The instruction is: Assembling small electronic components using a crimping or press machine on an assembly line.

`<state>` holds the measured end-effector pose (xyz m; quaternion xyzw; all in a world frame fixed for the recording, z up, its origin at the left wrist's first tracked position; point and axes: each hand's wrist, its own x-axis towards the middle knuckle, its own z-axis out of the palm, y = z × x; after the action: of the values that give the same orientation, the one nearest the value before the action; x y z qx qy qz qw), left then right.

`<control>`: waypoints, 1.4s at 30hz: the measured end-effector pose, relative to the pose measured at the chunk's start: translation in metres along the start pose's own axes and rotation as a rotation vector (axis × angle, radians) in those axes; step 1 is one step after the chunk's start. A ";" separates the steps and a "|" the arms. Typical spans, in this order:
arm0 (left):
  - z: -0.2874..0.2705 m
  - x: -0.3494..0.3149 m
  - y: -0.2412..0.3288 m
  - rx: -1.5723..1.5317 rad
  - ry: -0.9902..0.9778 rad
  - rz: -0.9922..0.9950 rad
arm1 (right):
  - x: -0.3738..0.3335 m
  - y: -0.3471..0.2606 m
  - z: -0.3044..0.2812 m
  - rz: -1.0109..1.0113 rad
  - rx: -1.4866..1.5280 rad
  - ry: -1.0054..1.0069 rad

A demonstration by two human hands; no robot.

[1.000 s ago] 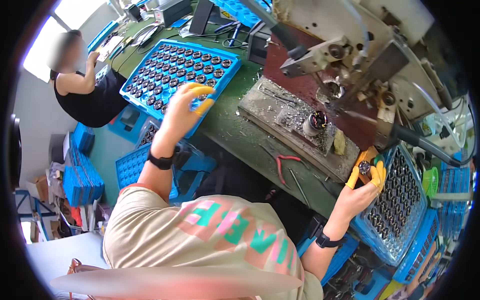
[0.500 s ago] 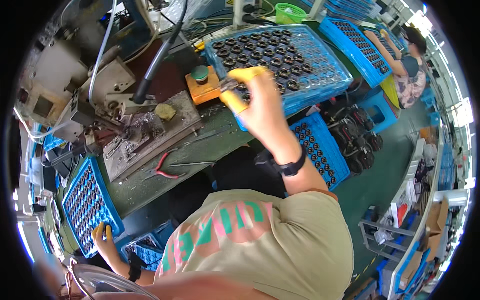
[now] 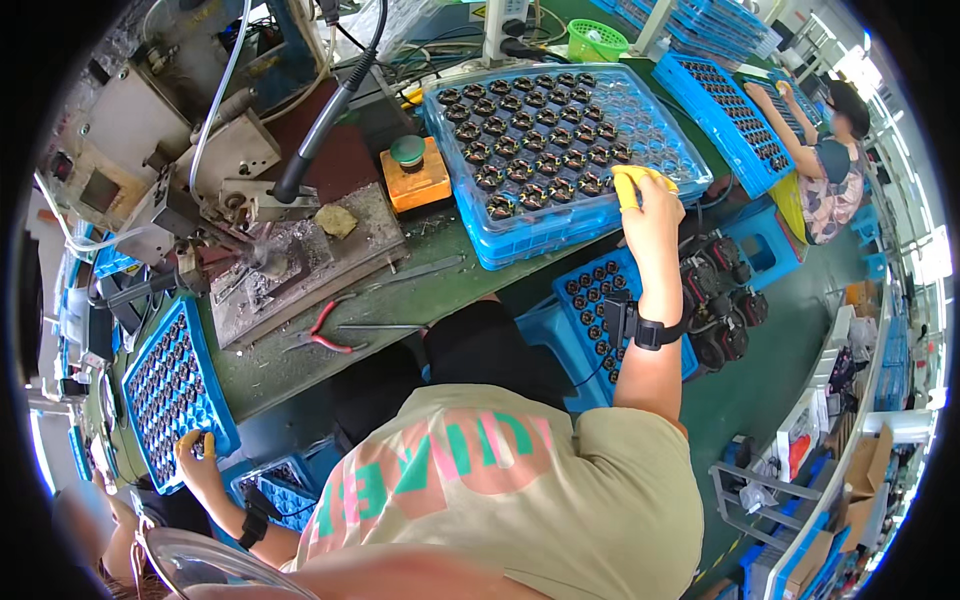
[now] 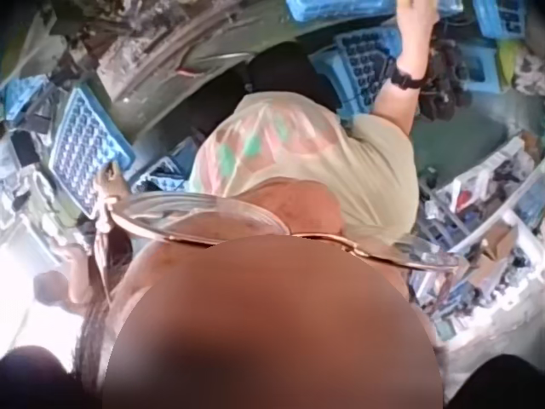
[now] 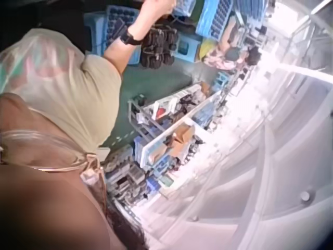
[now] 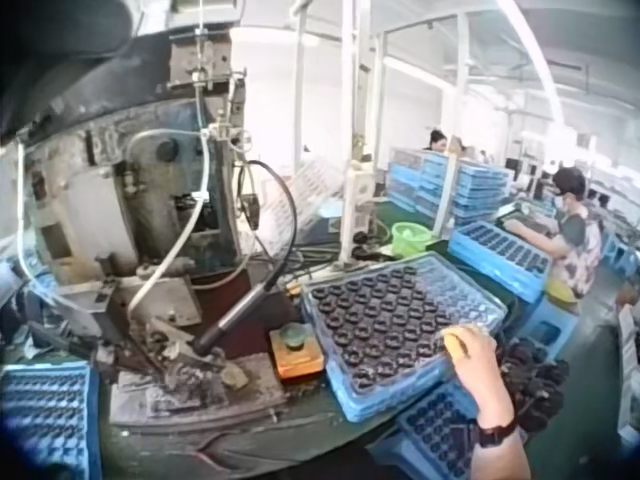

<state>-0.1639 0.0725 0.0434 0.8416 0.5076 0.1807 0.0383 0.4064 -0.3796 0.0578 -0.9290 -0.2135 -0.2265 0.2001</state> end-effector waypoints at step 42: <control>0.039 0.025 0.091 -0.628 0.175 -0.068 | -0.088 -0.232 0.069 -0.688 0.777 -0.073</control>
<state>-0.0634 0.0547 0.0364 0.7524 0.4561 0.3988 0.2583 0.2457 -0.1821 0.0209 -0.6695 -0.5817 -0.1504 0.4367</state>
